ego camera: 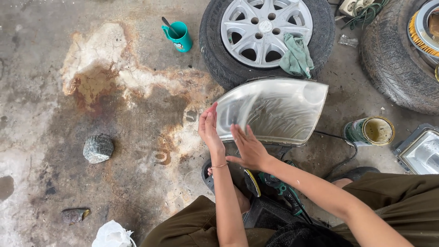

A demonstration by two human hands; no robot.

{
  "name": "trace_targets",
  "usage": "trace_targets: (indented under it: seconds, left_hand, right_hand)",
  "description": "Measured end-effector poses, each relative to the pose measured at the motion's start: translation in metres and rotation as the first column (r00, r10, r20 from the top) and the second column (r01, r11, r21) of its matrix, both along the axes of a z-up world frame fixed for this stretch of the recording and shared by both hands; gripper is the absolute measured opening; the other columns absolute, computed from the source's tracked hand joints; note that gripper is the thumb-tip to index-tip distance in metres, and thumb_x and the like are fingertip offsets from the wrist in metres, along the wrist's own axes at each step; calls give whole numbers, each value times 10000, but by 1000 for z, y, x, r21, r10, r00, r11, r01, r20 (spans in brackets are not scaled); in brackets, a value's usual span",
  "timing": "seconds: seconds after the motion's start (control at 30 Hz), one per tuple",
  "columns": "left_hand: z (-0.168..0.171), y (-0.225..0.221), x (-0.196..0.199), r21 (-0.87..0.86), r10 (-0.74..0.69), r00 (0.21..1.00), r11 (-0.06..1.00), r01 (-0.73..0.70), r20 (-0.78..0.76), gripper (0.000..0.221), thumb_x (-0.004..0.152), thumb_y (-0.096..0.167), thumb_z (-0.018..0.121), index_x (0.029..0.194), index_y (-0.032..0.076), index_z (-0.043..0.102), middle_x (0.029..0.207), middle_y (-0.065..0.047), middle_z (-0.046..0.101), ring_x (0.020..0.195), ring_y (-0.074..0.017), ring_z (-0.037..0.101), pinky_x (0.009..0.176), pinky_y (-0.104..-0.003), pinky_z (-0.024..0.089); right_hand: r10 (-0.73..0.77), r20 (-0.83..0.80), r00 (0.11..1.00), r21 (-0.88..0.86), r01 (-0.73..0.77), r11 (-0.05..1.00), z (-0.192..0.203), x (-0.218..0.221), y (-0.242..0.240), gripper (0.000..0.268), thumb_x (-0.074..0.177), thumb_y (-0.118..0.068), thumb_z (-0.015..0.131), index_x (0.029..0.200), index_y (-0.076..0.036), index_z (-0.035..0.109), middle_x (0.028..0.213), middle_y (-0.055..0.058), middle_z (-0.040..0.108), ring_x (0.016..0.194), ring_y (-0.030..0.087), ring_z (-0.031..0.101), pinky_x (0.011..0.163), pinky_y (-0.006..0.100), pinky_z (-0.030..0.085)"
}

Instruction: The person wipes a car headlight with a cloth, then applies a substance from a can onto the headlight and rubs it in with their hands. They continue to wipe the headlight with the cloth.

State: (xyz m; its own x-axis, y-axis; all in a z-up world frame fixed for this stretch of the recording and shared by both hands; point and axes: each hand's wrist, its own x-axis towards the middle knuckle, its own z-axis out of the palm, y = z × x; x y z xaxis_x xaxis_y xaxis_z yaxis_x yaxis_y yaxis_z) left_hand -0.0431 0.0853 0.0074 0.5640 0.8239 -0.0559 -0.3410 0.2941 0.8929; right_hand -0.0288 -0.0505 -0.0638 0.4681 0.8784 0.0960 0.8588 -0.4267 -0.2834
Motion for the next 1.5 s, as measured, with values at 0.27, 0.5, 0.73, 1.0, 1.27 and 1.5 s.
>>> trace_targets:
  seconds: [0.27,0.5,0.73,1.0,1.27,1.5]
  left_hand:
    - [0,-2,0,15,-19,1000,1000,19,2,258,1041,175,535,1166,-24,641,1240,-256,690,1304,-340,581,1119,-420,447]
    - [2,-9,1,15,-35,999,999,35,-8,242,1035,166,540,1155,-18,639,1228,-244,695,1294,-318,590,1115,-398,450]
    - [2,-14,4,26,-39,999,999,39,-4,228,1038,142,535,1152,-25,640,1232,-255,692,1301,-336,584,1117,-408,450]
    - [4,-26,13,16,-82,997,997,82,1,223,1029,144,560,1147,-28,639,1218,-250,699,1272,-307,610,1115,-411,450]
    - [2,-28,9,12,-75,997,997,75,-31,203,1029,127,564,1129,-26,652,1199,-243,704,1251,-290,618,1124,-423,443]
    - [2,-28,17,-4,-96,995,995,96,-41,215,1037,141,550,1138,-21,648,1209,-234,704,1256,-278,612,1144,-434,424]
  right_hand:
    - [85,191,978,-19,-83,996,-9,-1,-16,1055,936,-822,244,1605,-9,172,1620,184,306,1514,286,266,1246,530,82]
    - [115,37,993,-63,-113,992,0,-8,-32,1041,926,-833,274,1572,-18,263,1573,143,408,1485,243,338,1256,528,67]
    - [-554,-134,822,4,559,829,46,67,-45,1013,995,-731,264,1599,47,28,1665,283,99,1549,364,84,1220,576,-64]
    - [178,249,952,44,-195,980,-30,6,-34,1051,892,-862,277,1562,-52,305,1603,188,341,1518,319,264,1262,508,126]
    - [-366,-65,928,-80,360,929,56,86,-26,1082,948,-815,153,1589,55,103,1640,302,156,1539,378,104,1243,536,15]
    - [146,-156,977,-83,-161,984,29,68,-1,1081,939,-768,419,1593,51,154,1610,282,266,1495,395,255,1257,479,117]
